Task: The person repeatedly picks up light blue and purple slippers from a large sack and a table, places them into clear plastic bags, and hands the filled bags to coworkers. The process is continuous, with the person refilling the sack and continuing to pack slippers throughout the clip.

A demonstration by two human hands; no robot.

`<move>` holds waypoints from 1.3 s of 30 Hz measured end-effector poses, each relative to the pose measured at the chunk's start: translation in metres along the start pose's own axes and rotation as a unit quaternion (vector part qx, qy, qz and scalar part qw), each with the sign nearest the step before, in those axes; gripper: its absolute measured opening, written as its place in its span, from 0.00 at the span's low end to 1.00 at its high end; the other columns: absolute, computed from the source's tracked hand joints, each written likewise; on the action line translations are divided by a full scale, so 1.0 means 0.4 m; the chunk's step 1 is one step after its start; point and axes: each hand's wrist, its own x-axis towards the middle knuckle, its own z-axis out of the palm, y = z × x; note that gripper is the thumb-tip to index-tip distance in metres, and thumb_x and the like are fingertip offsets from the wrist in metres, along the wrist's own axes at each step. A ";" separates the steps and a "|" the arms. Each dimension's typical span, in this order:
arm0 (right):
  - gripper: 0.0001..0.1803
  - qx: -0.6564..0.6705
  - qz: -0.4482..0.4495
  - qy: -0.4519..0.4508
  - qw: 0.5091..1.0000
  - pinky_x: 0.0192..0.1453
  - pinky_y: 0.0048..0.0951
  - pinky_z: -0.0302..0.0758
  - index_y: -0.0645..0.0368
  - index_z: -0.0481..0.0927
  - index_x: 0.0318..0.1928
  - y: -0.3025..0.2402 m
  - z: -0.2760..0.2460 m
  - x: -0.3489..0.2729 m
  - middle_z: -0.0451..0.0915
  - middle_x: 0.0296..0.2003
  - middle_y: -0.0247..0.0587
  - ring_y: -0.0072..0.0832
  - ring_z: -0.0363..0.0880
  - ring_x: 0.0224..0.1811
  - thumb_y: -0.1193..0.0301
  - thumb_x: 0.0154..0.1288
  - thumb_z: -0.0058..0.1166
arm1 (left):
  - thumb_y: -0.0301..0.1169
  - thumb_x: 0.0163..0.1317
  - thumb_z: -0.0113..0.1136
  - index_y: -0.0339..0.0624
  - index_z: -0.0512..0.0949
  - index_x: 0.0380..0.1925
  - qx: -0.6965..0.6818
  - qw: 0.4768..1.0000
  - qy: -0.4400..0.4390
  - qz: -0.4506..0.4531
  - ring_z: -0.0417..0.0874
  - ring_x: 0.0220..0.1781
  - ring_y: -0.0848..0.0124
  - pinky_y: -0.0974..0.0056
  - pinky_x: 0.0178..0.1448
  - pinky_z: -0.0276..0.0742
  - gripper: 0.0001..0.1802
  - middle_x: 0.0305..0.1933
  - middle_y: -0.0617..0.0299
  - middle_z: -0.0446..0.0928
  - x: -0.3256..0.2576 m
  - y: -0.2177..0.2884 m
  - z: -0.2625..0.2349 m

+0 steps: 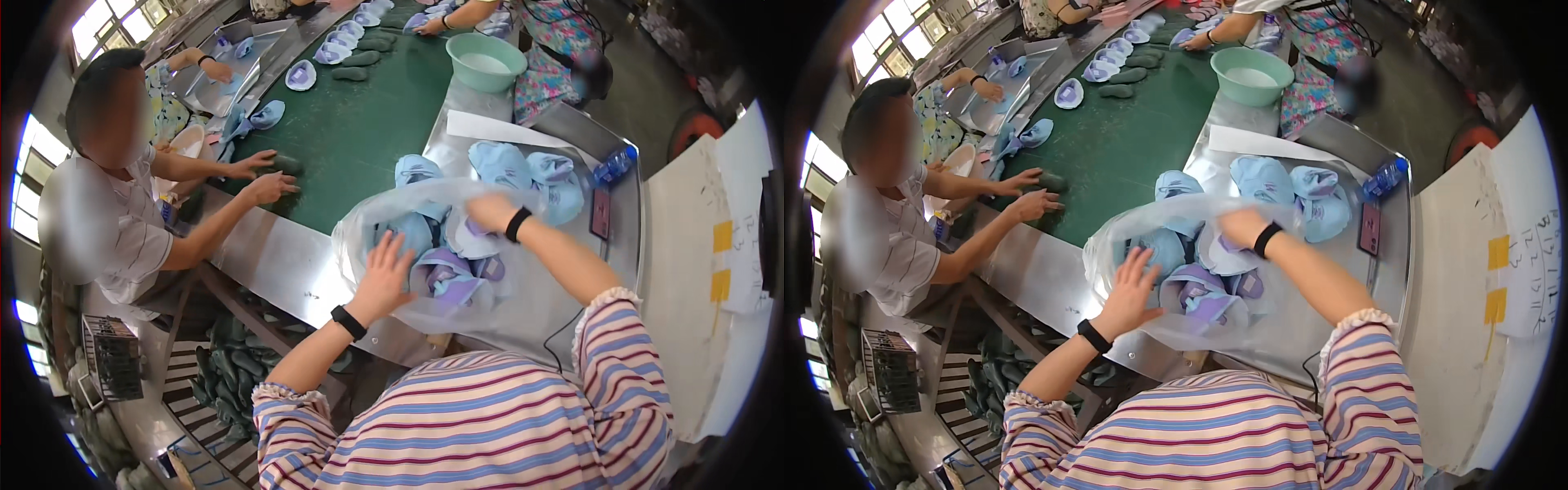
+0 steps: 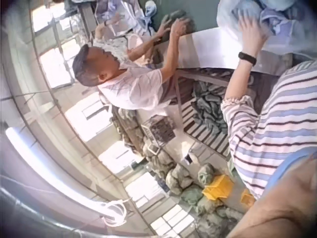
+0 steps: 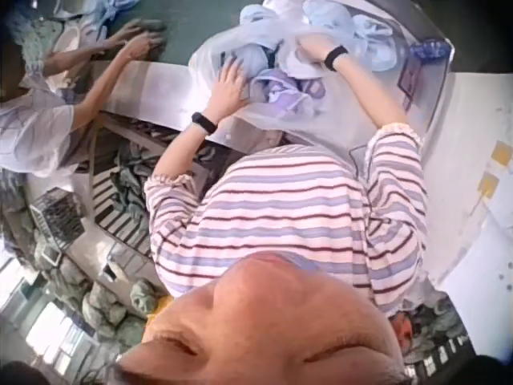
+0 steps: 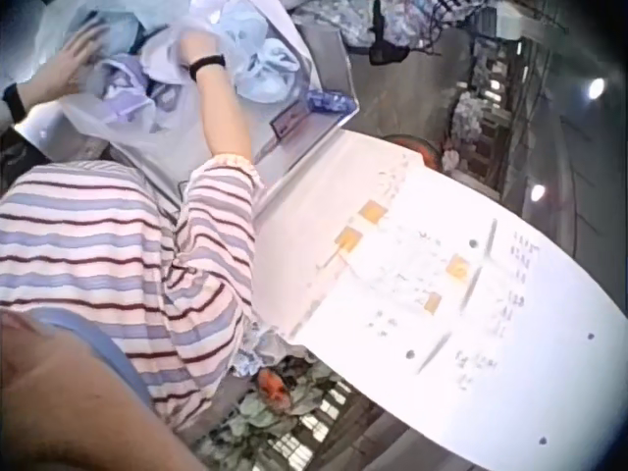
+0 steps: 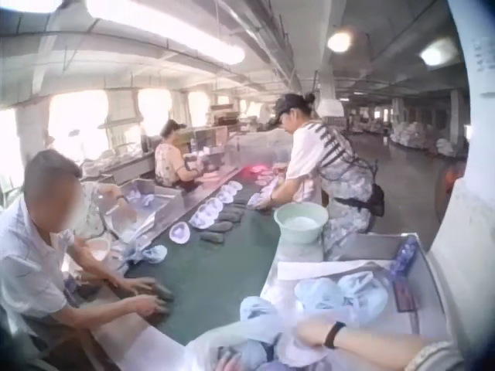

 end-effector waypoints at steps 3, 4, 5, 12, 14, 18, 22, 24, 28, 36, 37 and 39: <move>0.09 0.095 0.053 0.027 0.994 0.38 0.38 0.73 0.60 0.80 0.29 0.109 -0.008 0.018 0.79 0.29 0.49 0.42 0.78 0.33 0.68 0.51 0.52 | 0.31 0.46 0.63 0.39 0.68 0.47 -0.056 0.993 0.082 -0.060 0.52 0.67 0.50 0.51 0.64 0.55 0.26 0.58 0.49 0.63 -0.015 -0.042 0.005; 0.09 0.111 0.024 0.044 0.992 0.38 0.38 0.73 0.59 0.80 0.29 0.097 -0.031 0.017 0.80 0.30 0.48 0.43 0.78 0.32 0.68 0.51 0.52 | 0.32 0.47 0.64 0.39 0.68 0.47 -0.083 0.988 0.109 -0.066 0.53 0.67 0.50 0.50 0.64 0.55 0.26 0.58 0.49 0.63 -0.016 -0.054 -0.001; 0.09 0.127 -0.002 0.062 0.990 0.38 0.38 0.74 0.59 0.80 0.29 0.086 -0.043 0.020 0.80 0.31 0.48 0.43 0.78 0.32 0.68 0.51 0.52 | 0.31 0.49 0.61 0.38 0.68 0.46 -0.039 0.989 0.129 -0.062 0.55 0.65 0.49 0.52 0.63 0.57 0.23 0.58 0.48 0.62 -0.011 -0.061 -0.008; 0.26 0.103 -0.133 0.145 0.975 0.50 0.37 0.70 0.52 0.71 0.49 -0.172 -0.029 0.104 0.74 0.44 0.48 0.41 0.72 0.49 0.58 0.48 0.58 | 0.34 0.42 0.65 0.36 0.63 0.50 -0.080 0.936 0.163 -0.301 0.61 0.61 0.47 0.55 0.60 0.63 0.34 0.60 0.41 0.56 -0.008 -0.089 0.062; 0.34 0.022 -0.104 0.150 0.983 0.51 0.37 0.69 0.49 0.65 0.56 -0.231 -0.021 0.119 0.71 0.49 0.47 0.41 0.69 0.53 0.57 0.47 0.58 | 0.34 0.41 0.65 0.34 0.63 0.52 -0.055 0.905 0.284 -0.312 0.66 0.56 0.48 0.55 0.53 0.68 0.37 0.57 0.41 0.60 -0.028 -0.119 0.112; 0.34 0.023 -0.144 0.094 0.985 0.49 0.38 0.71 0.49 0.65 0.56 -0.223 -0.008 0.121 0.72 0.47 0.46 0.39 0.72 0.49 0.59 0.45 0.60 | 0.28 0.49 0.56 0.30 0.70 0.45 -0.266 0.810 0.273 -0.446 0.77 0.41 0.59 0.62 0.46 0.71 0.22 0.40 0.52 0.76 -0.092 -0.107 0.122; 0.35 0.164 -0.211 -0.013 0.964 0.50 0.37 0.70 0.55 0.63 0.58 -0.118 -0.044 0.073 0.71 0.47 0.48 0.43 0.71 0.49 0.58 0.49 0.58 | 0.22 0.54 0.48 0.30 0.68 0.48 -0.631 0.561 0.422 -0.330 0.77 0.47 0.66 0.64 0.53 0.70 0.19 0.46 0.53 0.75 -0.164 -0.010 0.024; 0.36 0.245 -0.254 0.014 0.936 0.54 0.35 0.68 0.59 0.63 0.57 -0.109 -0.031 0.018 0.70 0.50 0.49 0.40 0.69 0.53 0.57 0.51 0.59 | 0.21 0.55 0.46 0.31 0.65 0.51 -0.707 0.540 0.373 -0.264 0.75 0.50 0.65 0.61 0.57 0.68 0.21 0.50 0.52 0.72 -0.172 0.026 -0.035; 0.37 0.770 -0.111 -0.115 0.618 0.58 0.29 0.64 0.67 0.62 0.57 -0.201 -0.055 -0.120 0.67 0.54 0.47 0.30 0.64 0.57 0.57 0.53 0.60 | 0.31 0.61 0.50 0.35 0.65 0.53 -0.748 0.552 0.284 -0.237 0.72 0.55 0.65 0.60 0.57 0.67 0.21 0.53 0.56 0.70 -0.081 0.110 0.032; 0.27 0.616 0.140 0.194 0.751 0.46 0.28 0.72 0.64 0.64 0.54 0.364 -0.020 -0.252 0.74 0.40 0.42 0.27 0.74 0.42 0.68 0.56 0.56 | 0.36 0.53 0.59 0.34 0.66 0.51 -0.294 0.914 0.079 -0.269 0.70 0.56 0.53 0.60 0.57 0.66 0.27 0.53 0.42 0.68 0.008 -0.089 0.024; 0.26 0.441 0.180 0.242 0.845 0.44 0.26 0.73 0.66 0.63 0.54 0.487 0.032 -0.274 0.74 0.40 0.41 0.27 0.75 0.39 0.70 0.57 0.55 | 0.37 0.52 0.60 0.33 0.65 0.51 -0.228 0.934 0.037 -0.274 0.69 0.56 0.52 0.59 0.57 0.66 0.29 0.53 0.42 0.68 0.016 -0.129 0.038; 0.29 0.299 0.155 0.303 0.892 0.43 0.28 0.73 0.63 0.62 0.55 0.461 0.019 -0.277 0.73 0.42 0.45 0.29 0.75 0.38 0.68 0.53 0.57 | 0.39 0.49 0.63 0.32 0.64 0.52 -0.081 0.950 -0.035 -0.298 0.68 0.57 0.50 0.57 0.57 0.65 0.34 0.54 0.42 0.68 0.008 -0.198 0.063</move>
